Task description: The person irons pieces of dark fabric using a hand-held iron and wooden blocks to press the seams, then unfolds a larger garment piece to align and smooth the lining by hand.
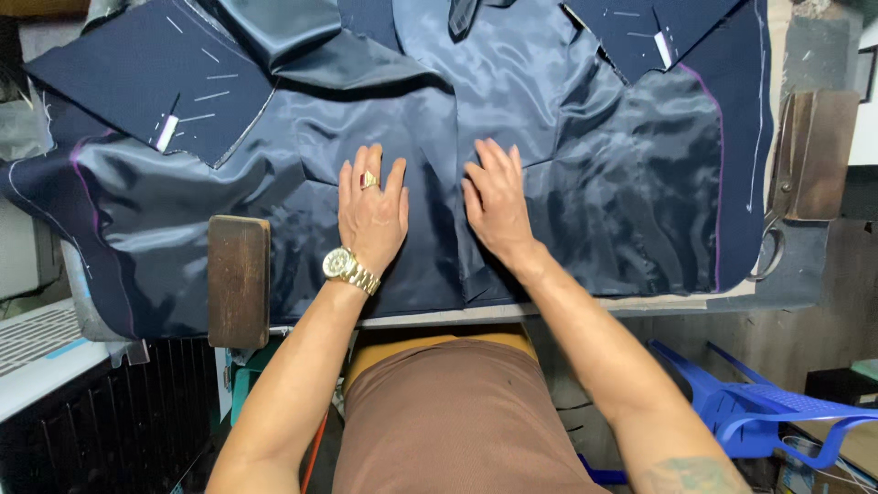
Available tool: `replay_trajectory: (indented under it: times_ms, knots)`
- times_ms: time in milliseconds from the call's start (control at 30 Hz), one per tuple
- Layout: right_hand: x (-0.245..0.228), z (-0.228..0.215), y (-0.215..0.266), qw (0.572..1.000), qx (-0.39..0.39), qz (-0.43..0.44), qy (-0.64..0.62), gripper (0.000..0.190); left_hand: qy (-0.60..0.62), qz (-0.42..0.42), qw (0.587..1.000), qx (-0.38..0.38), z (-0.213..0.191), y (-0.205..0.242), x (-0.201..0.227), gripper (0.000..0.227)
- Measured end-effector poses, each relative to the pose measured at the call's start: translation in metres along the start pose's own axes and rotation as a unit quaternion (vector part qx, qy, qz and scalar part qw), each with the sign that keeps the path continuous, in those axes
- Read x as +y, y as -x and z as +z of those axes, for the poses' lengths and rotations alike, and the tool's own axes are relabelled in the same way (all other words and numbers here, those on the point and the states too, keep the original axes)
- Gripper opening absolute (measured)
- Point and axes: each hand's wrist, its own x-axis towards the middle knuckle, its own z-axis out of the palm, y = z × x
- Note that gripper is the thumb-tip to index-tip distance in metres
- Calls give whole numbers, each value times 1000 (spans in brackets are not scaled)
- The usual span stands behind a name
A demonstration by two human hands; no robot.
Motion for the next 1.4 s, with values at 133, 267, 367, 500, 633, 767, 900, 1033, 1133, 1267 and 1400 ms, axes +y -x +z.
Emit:
replay_trajectory:
  times_ms: [133, 267, 367, 500, 633, 767, 900, 1033, 1133, 1267, 1400]
  knots:
    - [-3, -5, -17, 996, -4, -35, -78, 19, 31, 8, 999, 13, -7, -6, 1, 32]
    - [-8, -46, -1, 999, 17, -24, 25, 16, 52, 8, 996, 70, -33, 16, 4, 21]
    - [3, -48, 36, 998, -36, -16, 41, 18, 76, 57, 995, 18, -30, 59, 12, 24]
    - [8, -38, 24, 996, -58, -50, 52, 20, 40, 60, 997, 27, -27, 41, -13, 24]
    - [18, -21, -11, 995, -76, -69, 6, 20, -30, 32, 997, 66, -16, 2, -58, 26]
    - [20, -9, -42, 996, -25, 11, -89, 15, -42, 2, 998, 56, -3, -18, -82, 29]
    - [12, -11, -56, 988, -12, 73, -135, 21, 24, 75, 997, 23, 4, -35, -55, 39]
    - [-6, -11, -42, 929, -23, 246, -277, 22, 41, 49, 997, 48, 5, -35, -35, 29]
    - [-22, -29, -19, 885, -61, 331, -321, 24, 78, 38, 994, 67, -10, -21, -10, 17]
    - [-31, -42, 22, 841, -154, 426, -295, 39, 161, -7, 987, 14, -16, 28, 21, 18]
    - [-49, -75, 38, 810, -213, 483, -257, 47, 191, 7, 981, -35, -31, 76, 40, 17]
